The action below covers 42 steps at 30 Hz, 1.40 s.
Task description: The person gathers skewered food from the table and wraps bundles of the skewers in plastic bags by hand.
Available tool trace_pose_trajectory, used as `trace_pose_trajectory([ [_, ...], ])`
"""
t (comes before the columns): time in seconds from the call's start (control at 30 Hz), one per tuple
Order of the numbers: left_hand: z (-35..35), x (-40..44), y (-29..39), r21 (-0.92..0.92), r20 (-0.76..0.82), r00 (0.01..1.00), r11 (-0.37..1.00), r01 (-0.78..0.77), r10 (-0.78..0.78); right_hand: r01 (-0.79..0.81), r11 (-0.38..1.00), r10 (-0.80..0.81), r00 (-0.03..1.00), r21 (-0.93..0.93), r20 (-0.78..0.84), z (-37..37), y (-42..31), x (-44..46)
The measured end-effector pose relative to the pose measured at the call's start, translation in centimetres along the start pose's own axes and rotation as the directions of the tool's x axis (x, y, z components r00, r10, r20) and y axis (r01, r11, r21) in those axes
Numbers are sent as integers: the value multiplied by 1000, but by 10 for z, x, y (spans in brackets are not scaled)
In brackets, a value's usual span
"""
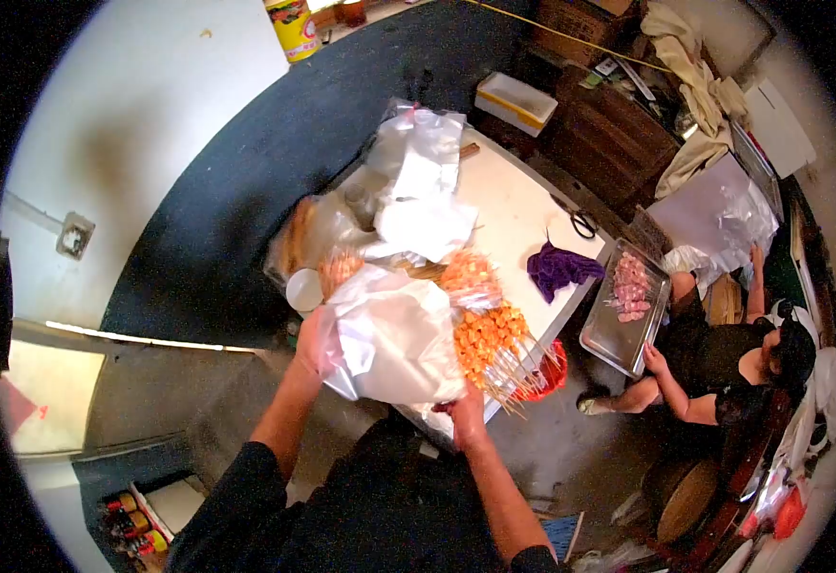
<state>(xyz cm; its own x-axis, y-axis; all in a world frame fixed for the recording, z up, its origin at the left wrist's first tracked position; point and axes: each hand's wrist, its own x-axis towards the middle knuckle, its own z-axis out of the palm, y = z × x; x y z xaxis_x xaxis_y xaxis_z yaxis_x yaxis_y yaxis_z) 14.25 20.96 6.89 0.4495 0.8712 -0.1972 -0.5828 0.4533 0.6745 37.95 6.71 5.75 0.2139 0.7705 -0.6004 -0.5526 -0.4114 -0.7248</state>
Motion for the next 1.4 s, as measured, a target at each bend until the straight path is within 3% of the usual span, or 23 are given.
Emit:
trace_pose_trajectory([
  [0.07, 46, -12, 5, -143, -133, 954, 957, 251, -270, 107, 994, -107, 991, -8, -77, -22, 1, 5],
  [0.1, 41, -14, -10, -72, -79, 971, 973, 219, -224, 168, 986, -167, 978, -3, -126, -30, -3, 5],
  [0.27, 71, -46, -54, 167, -269, 959, 975, 143, -94, 402, 908, -418, 885, -120, -205, -54, -51, -30],
  [0.37, 104, -62, -82, 324, -379, 925, 931, 167, -34, 401, 896, -417, 907, -190, -50, -62, -63, -51],
  [0.43, 113, -71, -110, 296, -359, 933, 943, 152, -37, 304, 926, -270, 948, -225, 170, -73, -49, -60],
  [0.47, 117, -79, -124, 304, -343, 939, 942, 145, -34, 283, 882, -210, 952, -376, 222, -72, -48, -69],
  [0.5, 124, -83, -133, 312, -332, 943, 940, 136, -26, 465, 781, -326, 873, -418, 363, -70, -49, -78],
  [0.53, 154, -91, -131, 279, -339, 940, 950, 140, -39, 531, 705, -346, 836, -470, 425, -77, -44, -80],
  [0.63, 162, -104, -164, 348, -356, 935, 929, 122, 11, 404, 817, -214, 875, -411, 433, -98, -28, -81],
  [0.7, 174, -114, -174, 376, -332, 943, 921, 99, 34, 387, 784, -205, 899, -485, 386, -107, -32, -90],
  [0.9, 172, -138, -188, 484, -230, 971, 873, 50, 72, 165, 948, -60, 933, -272, 356, -126, -22, -106],
  [0.97, 171, -144, -188, 573, -239, 969, 816, 82, 70, 183, 964, -108, 933, -193, 344, -126, -5, -108],
  [1.03, 164, -147, -191, 592, -211, 974, 803, 61, 81, 140, 953, -46, 943, -268, 328, -127, 9, -109],
  [1.2, 146, -163, -183, 619, -233, 972, 774, 132, 21, 147, 945, -76, 968, -293, 239, -116, 17, -124],
  [1.27, 138, -171, -182, 574, -246, 969, 807, 138, 9, 184, 880, -78, 965, -437, 249, -112, 24, -130],
  [1.33, 125, -184, -184, 537, -263, 965, 829, 158, -13, 193, 873, -81, 963, -448, 256, -104, 36, -138],
  [1.4, 121, -190, -186, 690, -263, 909, 722, -57, 323, 214, 864, -97, 959, -456, 268, -99, 48, -137],
])
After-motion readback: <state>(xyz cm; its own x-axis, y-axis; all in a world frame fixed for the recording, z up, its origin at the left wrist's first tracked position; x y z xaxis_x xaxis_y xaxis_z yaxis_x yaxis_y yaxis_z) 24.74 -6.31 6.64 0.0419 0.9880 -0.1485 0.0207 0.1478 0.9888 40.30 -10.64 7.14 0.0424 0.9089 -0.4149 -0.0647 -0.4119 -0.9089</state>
